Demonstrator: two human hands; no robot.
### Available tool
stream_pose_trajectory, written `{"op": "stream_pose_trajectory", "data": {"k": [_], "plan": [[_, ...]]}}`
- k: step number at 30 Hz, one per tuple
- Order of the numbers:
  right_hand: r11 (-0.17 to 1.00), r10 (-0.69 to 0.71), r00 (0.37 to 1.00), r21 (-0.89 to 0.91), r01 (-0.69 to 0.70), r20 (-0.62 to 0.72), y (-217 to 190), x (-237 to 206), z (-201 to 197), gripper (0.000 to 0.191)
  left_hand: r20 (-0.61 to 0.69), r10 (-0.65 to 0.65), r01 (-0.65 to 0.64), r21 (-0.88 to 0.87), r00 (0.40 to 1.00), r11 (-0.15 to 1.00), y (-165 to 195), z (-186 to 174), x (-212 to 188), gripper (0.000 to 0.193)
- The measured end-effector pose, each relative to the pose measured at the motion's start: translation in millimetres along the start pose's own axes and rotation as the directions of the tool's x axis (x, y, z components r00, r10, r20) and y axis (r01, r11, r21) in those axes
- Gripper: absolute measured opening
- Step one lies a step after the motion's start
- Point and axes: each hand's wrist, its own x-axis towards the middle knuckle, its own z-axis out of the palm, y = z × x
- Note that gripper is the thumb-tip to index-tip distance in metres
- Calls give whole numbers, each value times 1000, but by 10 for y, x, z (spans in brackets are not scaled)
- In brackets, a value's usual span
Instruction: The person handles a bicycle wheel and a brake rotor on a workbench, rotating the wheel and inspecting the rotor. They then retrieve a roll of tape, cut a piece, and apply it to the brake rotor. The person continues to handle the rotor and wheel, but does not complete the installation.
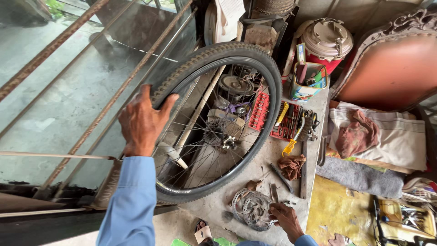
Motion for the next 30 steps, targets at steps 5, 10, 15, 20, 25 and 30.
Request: {"op": "stream_pose_trajectory", "data": {"k": [5, 10, 15, 20, 25, 30], "plan": [[999, 36, 998, 36, -35, -51, 41, -187, 476, 38, 190, -104, 118, -67, 976, 991, -229, 15, 25, 72], [992, 38, 995, 127, -27, -88, 104, -363, 985, 42, 86, -1, 8, -86, 996, 996, -369, 10, 34, 76], [983, 60, 993, 179, -42, -97, 181, -459, 1405, 43, 137, -30, 46, -113, 990, 993, -380, -63, 12, 69], [991, -48, 997, 122, 55, -57, 150, -472, 1436, 43, 140, -35, 47, -88, 990, 995, -315, -146, 36, 68], [996, -16, 998, 90, 22, -64, 103, -391, 1193, 45, 90, -10, 19, -105, 996, 994, -255, -114, 45, 70], [995, -36, 999, 89, 37, -15, 111, -183, 873, 43, 138, -101, 102, 0, 985, 995, -136, -11, 7, 79]]}}
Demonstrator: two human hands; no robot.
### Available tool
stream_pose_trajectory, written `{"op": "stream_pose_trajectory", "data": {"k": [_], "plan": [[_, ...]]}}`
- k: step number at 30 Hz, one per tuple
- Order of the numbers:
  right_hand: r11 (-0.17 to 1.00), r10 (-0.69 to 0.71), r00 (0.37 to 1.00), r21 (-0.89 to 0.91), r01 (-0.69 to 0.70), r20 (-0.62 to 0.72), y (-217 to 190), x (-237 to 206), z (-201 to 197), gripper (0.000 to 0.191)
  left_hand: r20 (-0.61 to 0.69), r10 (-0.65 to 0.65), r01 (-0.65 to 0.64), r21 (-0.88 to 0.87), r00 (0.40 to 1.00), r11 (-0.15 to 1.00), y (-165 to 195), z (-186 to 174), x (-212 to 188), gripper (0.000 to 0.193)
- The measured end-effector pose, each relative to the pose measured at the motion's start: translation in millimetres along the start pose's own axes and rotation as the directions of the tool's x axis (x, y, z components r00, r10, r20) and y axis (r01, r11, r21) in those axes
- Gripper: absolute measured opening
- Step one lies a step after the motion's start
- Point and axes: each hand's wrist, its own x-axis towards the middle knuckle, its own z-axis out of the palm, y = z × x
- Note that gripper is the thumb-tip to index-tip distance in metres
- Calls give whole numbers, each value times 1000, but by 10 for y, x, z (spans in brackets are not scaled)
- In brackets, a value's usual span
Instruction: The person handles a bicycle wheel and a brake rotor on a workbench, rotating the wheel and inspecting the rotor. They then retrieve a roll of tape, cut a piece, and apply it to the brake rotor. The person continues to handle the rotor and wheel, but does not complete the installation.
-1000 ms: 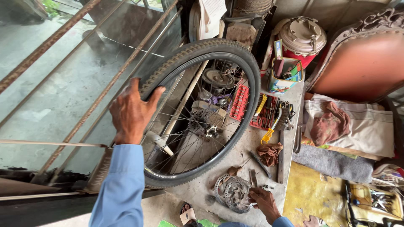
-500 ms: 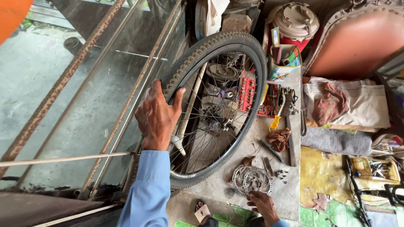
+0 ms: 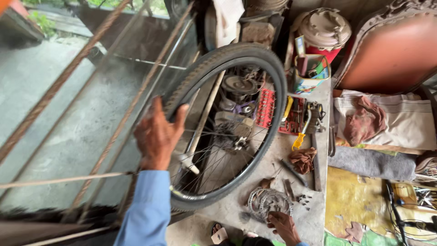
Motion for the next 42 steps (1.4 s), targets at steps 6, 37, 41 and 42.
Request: {"op": "stream_pose_trajectory", "data": {"k": [6, 37, 41, 42], "plan": [[998, -49, 998, -41, 47, -50, -175, 363, -498, 36, -109, 50, -44, 55, 993, 997, 166, 124, -41, 74], [553, -529, 845, -789, 268, -83, -479, 1362, -628, 28, -209, 110, -69, 193, 972, 979, 100, 311, 96, 71], [606, -521, 841, -758, 241, -149, -485, 1316, -571, 27, -147, 42, -31, 72, 988, 997, 77, 292, 140, 76], [632, -518, 833, -743, 220, -194, -500, 1308, -573, 26, -139, 37, -29, 58, 990, 998, 76, 289, 152, 75]]}}
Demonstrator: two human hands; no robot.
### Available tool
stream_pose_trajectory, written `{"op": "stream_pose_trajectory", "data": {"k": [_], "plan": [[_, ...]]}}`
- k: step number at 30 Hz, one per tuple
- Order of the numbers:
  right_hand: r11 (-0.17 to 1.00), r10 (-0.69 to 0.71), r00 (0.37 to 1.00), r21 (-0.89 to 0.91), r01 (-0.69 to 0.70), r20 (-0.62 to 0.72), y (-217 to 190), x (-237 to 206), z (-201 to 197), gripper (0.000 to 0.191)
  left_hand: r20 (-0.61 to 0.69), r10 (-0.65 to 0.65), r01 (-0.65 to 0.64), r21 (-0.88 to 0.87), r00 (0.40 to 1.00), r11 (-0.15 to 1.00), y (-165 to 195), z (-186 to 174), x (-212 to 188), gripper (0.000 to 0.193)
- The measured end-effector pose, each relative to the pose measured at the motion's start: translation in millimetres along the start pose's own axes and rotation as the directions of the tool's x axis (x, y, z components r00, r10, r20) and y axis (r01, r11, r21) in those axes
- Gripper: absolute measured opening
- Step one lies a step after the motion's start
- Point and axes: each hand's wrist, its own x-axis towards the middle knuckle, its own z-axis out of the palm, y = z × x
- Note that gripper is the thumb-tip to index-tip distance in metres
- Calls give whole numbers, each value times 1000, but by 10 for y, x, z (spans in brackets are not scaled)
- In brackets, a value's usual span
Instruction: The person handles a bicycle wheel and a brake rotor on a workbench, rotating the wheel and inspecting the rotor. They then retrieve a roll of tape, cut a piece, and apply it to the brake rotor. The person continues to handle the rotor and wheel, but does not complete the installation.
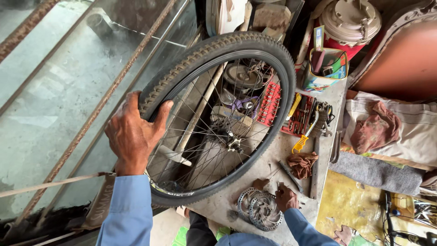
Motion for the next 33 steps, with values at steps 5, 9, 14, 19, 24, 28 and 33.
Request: {"op": "stream_pose_trajectory", "data": {"k": [5, 9, 14, 19, 24, 28, 33], "plan": [[997, 30, 999, 68, -29, -26, -11, 38, -84, 23, -2, 0, 0, 33, 1000, 999, -15, 5, -16, 75], [987, -158, 987, 39, 159, -22, -115, 48, -41, 24, -38, 36, -35, 26, 999, 999, -36, 15, -17, 76], [986, -68, 986, -139, 90, 154, -433, 41, 100, 38, 6, -16, 16, -11, 1000, 1000, -38, -37, -12, 73], [945, 145, 942, -323, -42, 303, -704, 48, 129, 39, 68, -67, 68, -6, 995, 998, -63, -80, 10, 80], [980, 124, 927, -188, -59, 355, -739, 7, 78, 34, 49, -67, 68, -20, 997, 998, -82, -92, 1, 78], [997, 69, 948, -62, -52, 310, -738, -41, 62, 24, 39, -44, 45, -32, 998, 998, -68, -107, -6, 77], [939, 79, 973, 312, -147, 218, -827, -39, -21, 29, 18, -22, 22, -5, 1000, 1000, -72, -76, -2, 77]]}}
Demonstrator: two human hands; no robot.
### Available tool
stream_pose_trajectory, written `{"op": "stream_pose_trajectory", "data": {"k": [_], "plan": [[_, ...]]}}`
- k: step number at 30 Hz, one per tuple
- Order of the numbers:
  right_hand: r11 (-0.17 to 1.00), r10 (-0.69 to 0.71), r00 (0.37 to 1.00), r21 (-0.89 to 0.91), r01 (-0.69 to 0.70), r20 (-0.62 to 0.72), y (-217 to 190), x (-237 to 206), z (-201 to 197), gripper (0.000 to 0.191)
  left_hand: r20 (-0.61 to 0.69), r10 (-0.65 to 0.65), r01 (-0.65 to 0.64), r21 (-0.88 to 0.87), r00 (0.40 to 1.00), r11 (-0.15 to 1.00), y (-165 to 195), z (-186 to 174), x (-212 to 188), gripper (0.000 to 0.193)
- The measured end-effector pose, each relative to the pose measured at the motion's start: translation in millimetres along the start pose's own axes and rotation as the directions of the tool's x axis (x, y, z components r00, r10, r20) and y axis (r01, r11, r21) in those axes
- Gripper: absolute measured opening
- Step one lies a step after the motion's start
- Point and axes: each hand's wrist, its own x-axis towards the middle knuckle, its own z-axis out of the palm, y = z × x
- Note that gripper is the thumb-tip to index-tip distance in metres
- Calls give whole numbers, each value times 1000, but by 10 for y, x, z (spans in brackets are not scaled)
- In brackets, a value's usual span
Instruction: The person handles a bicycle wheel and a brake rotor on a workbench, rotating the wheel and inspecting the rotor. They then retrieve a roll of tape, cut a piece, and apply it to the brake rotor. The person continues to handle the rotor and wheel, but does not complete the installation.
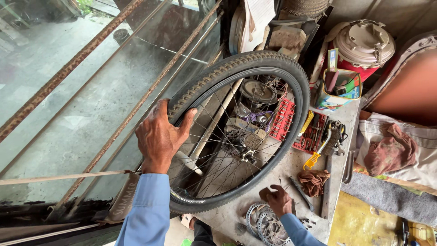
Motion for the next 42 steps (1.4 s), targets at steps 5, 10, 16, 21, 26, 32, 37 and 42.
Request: {"op": "stream_pose_trajectory", "data": {"k": [5, 10, 16, 21, 26, 32, 37, 42], "plan": [[913, -108, 992, 389, 126, -68, -161, 7, -153, 22, -76, 93, -96, -39, 993, 995, -38, 61, -50, 78], [741, -537, 814, 337, 581, -222, -520, 2, -253, 14, -110, 339, -332, 73, 934, 940, -12, 19, -37, 88], [547, -728, 538, 111, 829, -424, -1178, 81, -104, 20, 5, 430, -424, 169, 903, 890, 149, -134, -97, 94], [402, -853, 319, -130, 906, -414, -1528, 29, 92, 24, 16, 374, -367, 225, 927, 902, 238, -196, -129, 97], [605, -779, 587, -18, 796, -221, -1906, 90, 294, 22, 37, 342, -343, 175, 939, 923, 235, -242, -100, 100], [372, -880, 329, -67, 926, -343, -2007, 85, 311, 28, -2, 339, -334, 158, 941, 929, 233, -250, -79, 97], [312, -915, 232, -213, 926, -330, -1713, -12, 158, 29, 46, 318, -322, 159, 947, 933, 191, -237, -57, 95], [334, -907, 274, -151, 930, -320, -1968, 116, 281, 29, 15, 333, -331, 164, 943, 929, 200, -231, -50, 93]]}}
